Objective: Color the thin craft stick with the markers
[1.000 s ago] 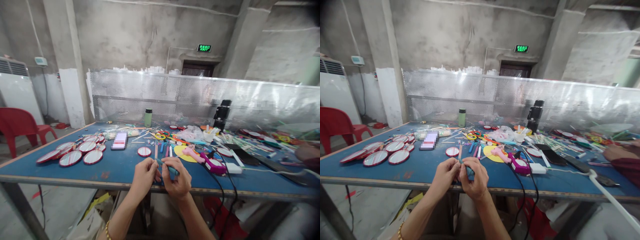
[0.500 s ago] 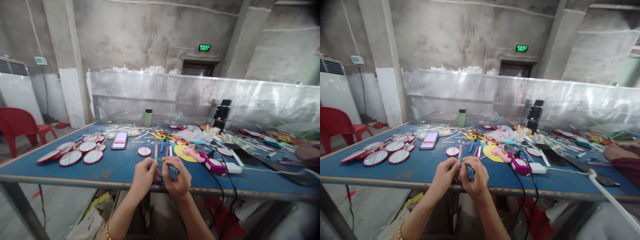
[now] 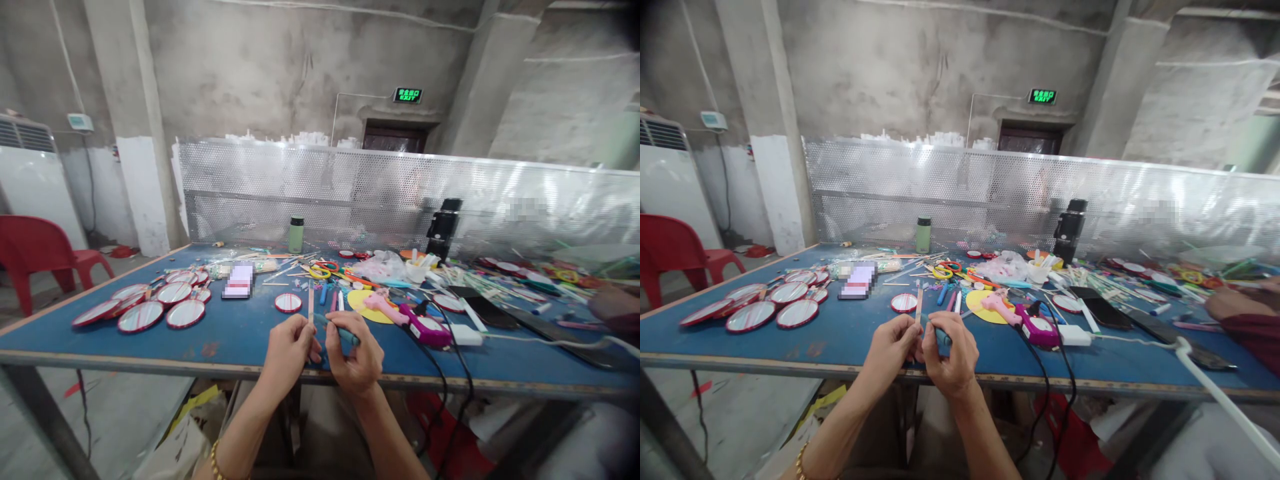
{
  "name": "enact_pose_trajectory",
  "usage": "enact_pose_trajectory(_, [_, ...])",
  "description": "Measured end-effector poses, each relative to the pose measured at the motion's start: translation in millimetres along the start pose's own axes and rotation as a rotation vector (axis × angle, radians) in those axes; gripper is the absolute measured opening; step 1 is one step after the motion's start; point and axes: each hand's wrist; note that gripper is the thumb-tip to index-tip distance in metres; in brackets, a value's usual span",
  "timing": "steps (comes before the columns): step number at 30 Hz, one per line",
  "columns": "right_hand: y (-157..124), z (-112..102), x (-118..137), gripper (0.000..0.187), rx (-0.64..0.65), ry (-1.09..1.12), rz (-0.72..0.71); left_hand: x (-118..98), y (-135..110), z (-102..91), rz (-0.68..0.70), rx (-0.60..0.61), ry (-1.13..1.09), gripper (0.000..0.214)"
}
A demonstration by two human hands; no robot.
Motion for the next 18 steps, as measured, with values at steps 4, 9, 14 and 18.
enact_pose_trajectory(4, [-0.9, -1.0, 0.1, 0.019, 0.006, -0.004, -0.003, 0.7, 0.2, -0.1, -0.004, -0.003, 0.004, 0.026])
enact_pose_trajectory(9, [-1.3, -1.4, 0.3, 0.021, -0.003, -0.007, -0.027, -1.0, -0.6, -0.6, -0.018, 0.005, -0.006, 0.024])
enact_pose_trajectory(14, [-2.4, -1.9, 1.2, 0.020, 0.010, -0.013, -0.020, -3.5, -1.2, -0.6, -0.009, 0.008, -0.011, 0.025])
enact_pose_trajectory(18, [-2.4, -2.1, 1.7, 0.020, 0.040, -0.015, -0.019, -3.0, -1.2, -0.5, -0.002, 0.005, 0.001, 0.028])
Point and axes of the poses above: each hand's wrist, its own y-axis towards the middle knuckle, its own z-axis out of the palm, x = y × z, and after that the axes turned 13 degrees about x, right-handed
